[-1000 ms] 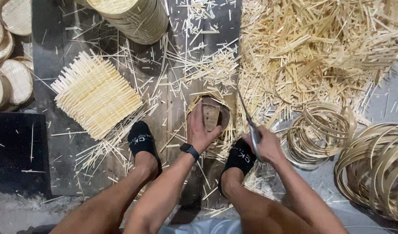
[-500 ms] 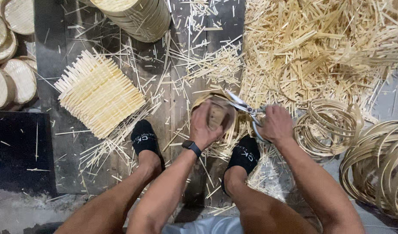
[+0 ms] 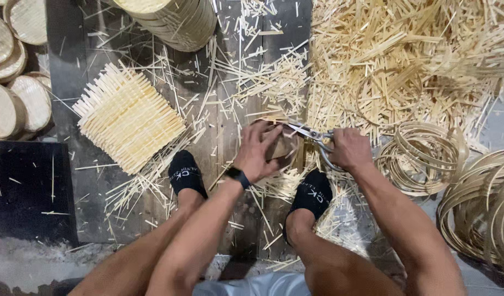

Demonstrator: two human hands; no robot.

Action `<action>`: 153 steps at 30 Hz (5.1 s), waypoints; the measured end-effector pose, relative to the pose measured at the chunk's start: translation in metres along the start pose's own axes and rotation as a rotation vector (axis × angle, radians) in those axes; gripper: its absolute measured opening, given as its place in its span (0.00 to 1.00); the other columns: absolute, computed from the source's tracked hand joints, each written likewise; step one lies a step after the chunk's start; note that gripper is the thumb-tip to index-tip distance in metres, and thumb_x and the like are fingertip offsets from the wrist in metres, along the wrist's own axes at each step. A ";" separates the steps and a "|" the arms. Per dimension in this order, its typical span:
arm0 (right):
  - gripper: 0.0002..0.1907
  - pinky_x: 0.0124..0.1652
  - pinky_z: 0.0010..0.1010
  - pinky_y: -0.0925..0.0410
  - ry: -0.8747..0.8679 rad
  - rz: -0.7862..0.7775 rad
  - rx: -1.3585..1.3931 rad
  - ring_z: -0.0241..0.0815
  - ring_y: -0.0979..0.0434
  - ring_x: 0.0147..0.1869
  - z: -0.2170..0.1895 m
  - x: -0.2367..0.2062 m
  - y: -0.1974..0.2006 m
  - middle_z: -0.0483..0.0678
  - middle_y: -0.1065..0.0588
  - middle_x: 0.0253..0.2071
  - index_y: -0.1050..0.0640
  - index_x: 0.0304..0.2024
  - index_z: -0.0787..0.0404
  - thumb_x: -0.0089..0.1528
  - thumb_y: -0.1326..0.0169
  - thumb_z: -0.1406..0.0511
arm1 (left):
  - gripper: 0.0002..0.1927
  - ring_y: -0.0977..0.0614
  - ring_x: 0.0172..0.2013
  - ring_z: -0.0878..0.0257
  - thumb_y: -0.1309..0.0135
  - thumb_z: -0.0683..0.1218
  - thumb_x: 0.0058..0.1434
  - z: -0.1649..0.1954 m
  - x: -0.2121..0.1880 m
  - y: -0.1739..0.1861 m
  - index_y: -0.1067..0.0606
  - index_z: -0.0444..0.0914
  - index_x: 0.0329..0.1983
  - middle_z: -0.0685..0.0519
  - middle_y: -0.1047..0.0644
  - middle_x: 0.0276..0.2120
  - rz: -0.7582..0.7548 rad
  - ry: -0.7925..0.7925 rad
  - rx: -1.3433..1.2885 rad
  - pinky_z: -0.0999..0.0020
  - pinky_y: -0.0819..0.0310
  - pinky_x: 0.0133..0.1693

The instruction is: The person sits on the floor of a bamboo workshop assembling round woven baskets. They trim bamboo strips with scissors, fit a woven mat into a bamboo rim, press a wooden block mold into the rim to shape it, and place completed baskets onto a stack.

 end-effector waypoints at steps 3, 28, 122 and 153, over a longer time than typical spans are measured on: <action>0.34 0.38 0.42 0.27 -0.026 -0.091 0.010 0.47 0.27 0.39 0.002 0.003 -0.006 0.56 0.28 0.37 0.25 0.48 0.64 0.62 0.52 0.40 | 0.49 0.37 0.62 0.33 0.28 0.55 0.45 0.013 -0.017 0.002 0.36 0.44 0.70 0.32 0.39 0.62 0.335 0.153 0.033 0.37 0.40 0.61; 0.34 0.38 0.37 0.30 0.113 0.265 -0.145 0.44 0.30 0.35 -0.029 0.017 0.028 0.52 0.29 0.31 0.23 0.42 0.63 0.53 0.44 0.40 | 0.47 0.38 0.67 0.37 0.30 0.55 0.45 -0.001 -0.014 -0.002 0.33 0.43 0.70 0.35 0.38 0.65 0.274 0.121 0.016 0.42 0.40 0.68; 0.40 0.47 0.45 0.30 -0.269 0.346 0.040 0.53 0.27 0.45 0.039 0.008 -0.013 0.59 0.28 0.42 0.26 0.48 0.71 0.47 0.30 0.48 | 0.33 0.15 0.49 0.53 0.46 0.66 0.65 -0.124 0.055 -0.011 0.21 0.34 0.56 0.43 0.18 0.48 0.010 0.528 -0.224 0.60 0.21 0.52; 0.08 0.29 0.29 0.21 -0.394 -0.109 1.811 0.40 0.19 0.30 -0.062 -0.018 -0.098 0.52 0.22 0.32 0.26 0.41 0.66 0.61 0.41 0.70 | 0.16 0.16 0.32 0.63 0.30 0.43 0.52 -0.165 -0.034 -0.057 0.17 0.32 0.44 0.49 0.15 0.34 0.152 0.955 -0.662 0.67 0.21 0.35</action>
Point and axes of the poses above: each hand's wrist, its own x-axis towards the middle knuckle, its own y-axis out of the back of the hand, z = x × y, the point moved 8 cm from there along x, towards the middle knuckle
